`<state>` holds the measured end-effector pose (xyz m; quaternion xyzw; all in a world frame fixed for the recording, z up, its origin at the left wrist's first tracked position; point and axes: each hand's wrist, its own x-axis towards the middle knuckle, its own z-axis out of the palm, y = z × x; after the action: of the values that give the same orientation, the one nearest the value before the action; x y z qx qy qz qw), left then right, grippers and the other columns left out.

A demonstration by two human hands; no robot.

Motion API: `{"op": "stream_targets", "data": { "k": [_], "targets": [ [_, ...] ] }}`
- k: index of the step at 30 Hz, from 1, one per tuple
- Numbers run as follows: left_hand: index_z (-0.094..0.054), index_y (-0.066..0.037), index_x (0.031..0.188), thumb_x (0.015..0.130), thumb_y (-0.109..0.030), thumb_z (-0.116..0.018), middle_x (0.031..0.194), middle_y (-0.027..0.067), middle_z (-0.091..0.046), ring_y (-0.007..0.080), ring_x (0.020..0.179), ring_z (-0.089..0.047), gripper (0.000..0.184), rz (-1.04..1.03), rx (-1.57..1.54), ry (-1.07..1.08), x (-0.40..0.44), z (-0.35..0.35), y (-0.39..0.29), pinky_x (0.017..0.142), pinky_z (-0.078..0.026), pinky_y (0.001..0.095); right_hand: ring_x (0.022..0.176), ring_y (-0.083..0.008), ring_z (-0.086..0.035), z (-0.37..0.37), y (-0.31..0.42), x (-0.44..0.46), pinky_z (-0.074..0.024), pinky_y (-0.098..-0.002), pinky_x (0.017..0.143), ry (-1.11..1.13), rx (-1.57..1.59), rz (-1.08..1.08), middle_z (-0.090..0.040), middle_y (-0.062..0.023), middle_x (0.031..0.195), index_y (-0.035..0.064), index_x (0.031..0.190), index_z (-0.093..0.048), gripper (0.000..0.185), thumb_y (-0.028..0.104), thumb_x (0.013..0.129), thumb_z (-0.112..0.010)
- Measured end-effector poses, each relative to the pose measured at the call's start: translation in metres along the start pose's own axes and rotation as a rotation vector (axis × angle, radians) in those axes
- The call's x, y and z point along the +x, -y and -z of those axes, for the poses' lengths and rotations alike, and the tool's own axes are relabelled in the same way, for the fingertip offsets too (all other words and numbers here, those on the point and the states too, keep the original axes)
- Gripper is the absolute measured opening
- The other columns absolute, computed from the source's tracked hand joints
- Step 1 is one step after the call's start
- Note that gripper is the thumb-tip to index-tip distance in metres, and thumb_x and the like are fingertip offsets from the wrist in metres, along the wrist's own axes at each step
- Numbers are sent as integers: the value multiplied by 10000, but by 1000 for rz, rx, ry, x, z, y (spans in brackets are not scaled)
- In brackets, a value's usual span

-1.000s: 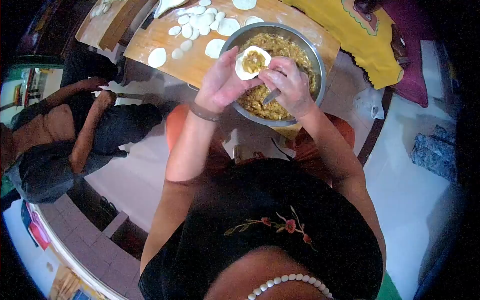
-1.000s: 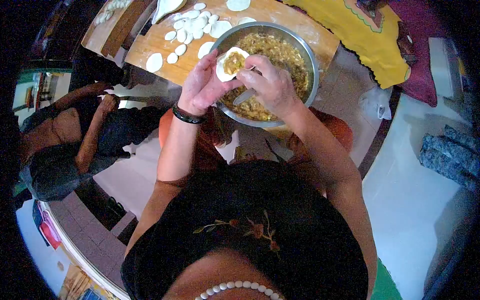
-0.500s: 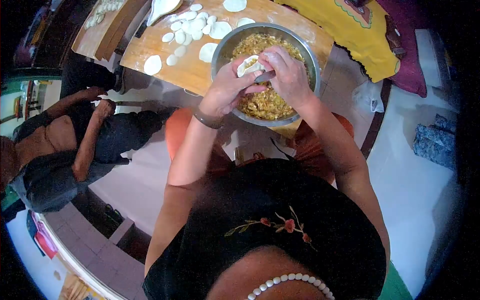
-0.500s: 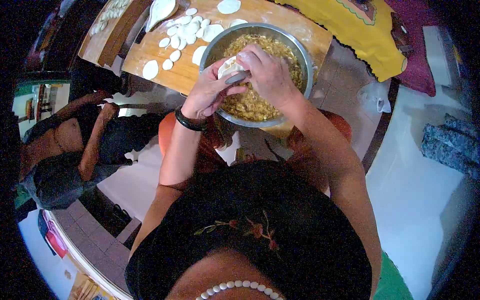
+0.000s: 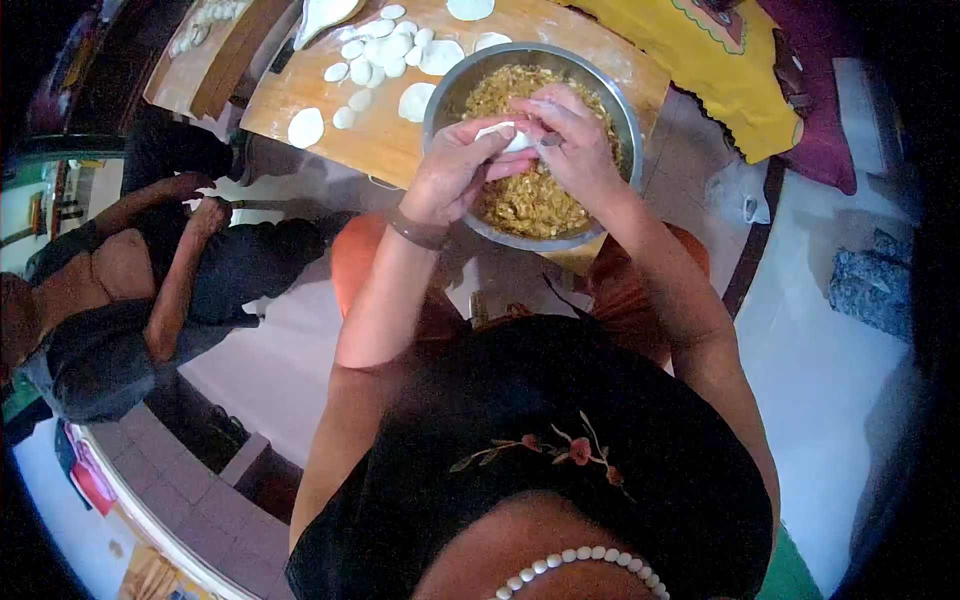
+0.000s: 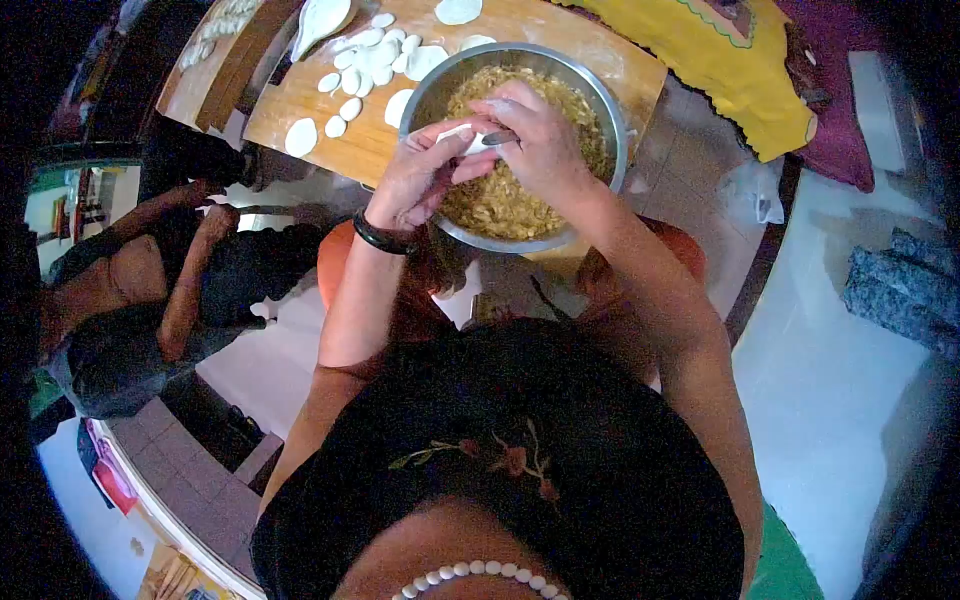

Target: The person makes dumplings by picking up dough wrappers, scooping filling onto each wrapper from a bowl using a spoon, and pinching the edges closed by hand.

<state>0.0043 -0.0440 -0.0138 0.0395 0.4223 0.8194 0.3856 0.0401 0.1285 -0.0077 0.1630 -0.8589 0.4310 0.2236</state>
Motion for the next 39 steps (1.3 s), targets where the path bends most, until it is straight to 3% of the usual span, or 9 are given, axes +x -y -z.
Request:
{"op": "stream_targets", "data": {
  "k": [9, 15, 18, 21, 24, 27, 28, 34, 39],
  "targets": [
    [-382, 17, 1340, 880, -17, -563, 1173, 114, -578, 180, 983, -618, 495, -45, 88, 91, 1, 4, -2, 828, -553, 284, 858, -282, -589, 4, 4, 2, -481, -330, 742, 39, 85, -53, -548, -135, 952, -27, 852, -591, 117, -56, 741, -570],
    [-372, -29, 1365, 832, -36, -643, 1181, 65, -564, 132, 1023, -579, 598, -64, 170, 100, -4, -4, -6, 828, -544, 270, 778, -293, -612, 10, 12, 6, -491, -333, 664, -10, -53, 159, -582, -127, 909, -8, 849, -583, 116, -4, 749, -644],
    [-328, 11, 1368, 805, -25, -667, 1085, 100, -603, 178, 931, -634, 658, -115, 151, 133, -3, -6, -5, 800, -546, 266, 736, -282, -626, 14, 19, 9, -496, -327, 601, -39, -107, 200, -590, -115, 896, 3, 844, -583, 115, 5, 753, -654],
    [-361, 17, 1348, 816, -84, -682, 1122, 108, -591, 195, 979, -623, 630, -103, 236, 162, -4, -5, -5, 798, -547, 279, 709, -273, -633, 18, 18, 10, -502, -326, 565, -73, -99, 252, -596, -106, 892, 14, 846, -582, 114, 7, 757, -654],
    [-386, 31, 1324, 869, -233, -639, 1169, 125, -570, 235, 1021, -613, 583, -166, 232, 238, -9, -8, -7, 807, -545, 304, 708, -271, -634, 23, 22, 11, -508, -326, 563, -40, -172, 260, -598, -103, 893, 25, 855, -582, 120, 10, 761, -655],
    [-384, 52, 1314, 917, -376, -536, 1191, 141, -559, 283, 1028, -613, 603, -105, -14, 246, -6, -7, -6, 827, -542, 335, 795, -295, -621, 27, 24, 8, -503, -328, 643, -24, -221, 243, -594, -151, 926, 0, 876, -608, 122, 9, 763, -653],
    [-399, 68, 1297, 949, -362, -469, 1204, 168, -550, 316, 1026, -612, 558, -95, -28, 210, -5, -5, -6, 840, -540, 360, 794, -296, -621, 28, 23, 7, -503, -331, 640, -28, -233, 254, -594, -150, 924, 1, 874, -608, 119, 11, 764, -652],
    [-452, 67, 1259, 941, -179, -480, 1209, 199, -543, 321, 1043, -605, 403, -54, -1, 210, -9, -7, -17, 834, -549, 345, 728, -288, -635, 27, 18, 10, -510, -356, 568, -64, -239, 273, -593, -122, 893, 17, 883, -590, 154, 6, 751, -668],
    [-469, 59, 1248, 933, -128, -505, 1179, 192, -564, 308, 1033, -613, 368, -49, 8, 207, -7, -7, -15, 812, -559, 319, 716, -284, -628, 29, 22, 10, -504, -354, 559, -17, -248, 255, -585, -115, 883, 14, 883, -590, 141, 5, 760, -659]
  ]
}}
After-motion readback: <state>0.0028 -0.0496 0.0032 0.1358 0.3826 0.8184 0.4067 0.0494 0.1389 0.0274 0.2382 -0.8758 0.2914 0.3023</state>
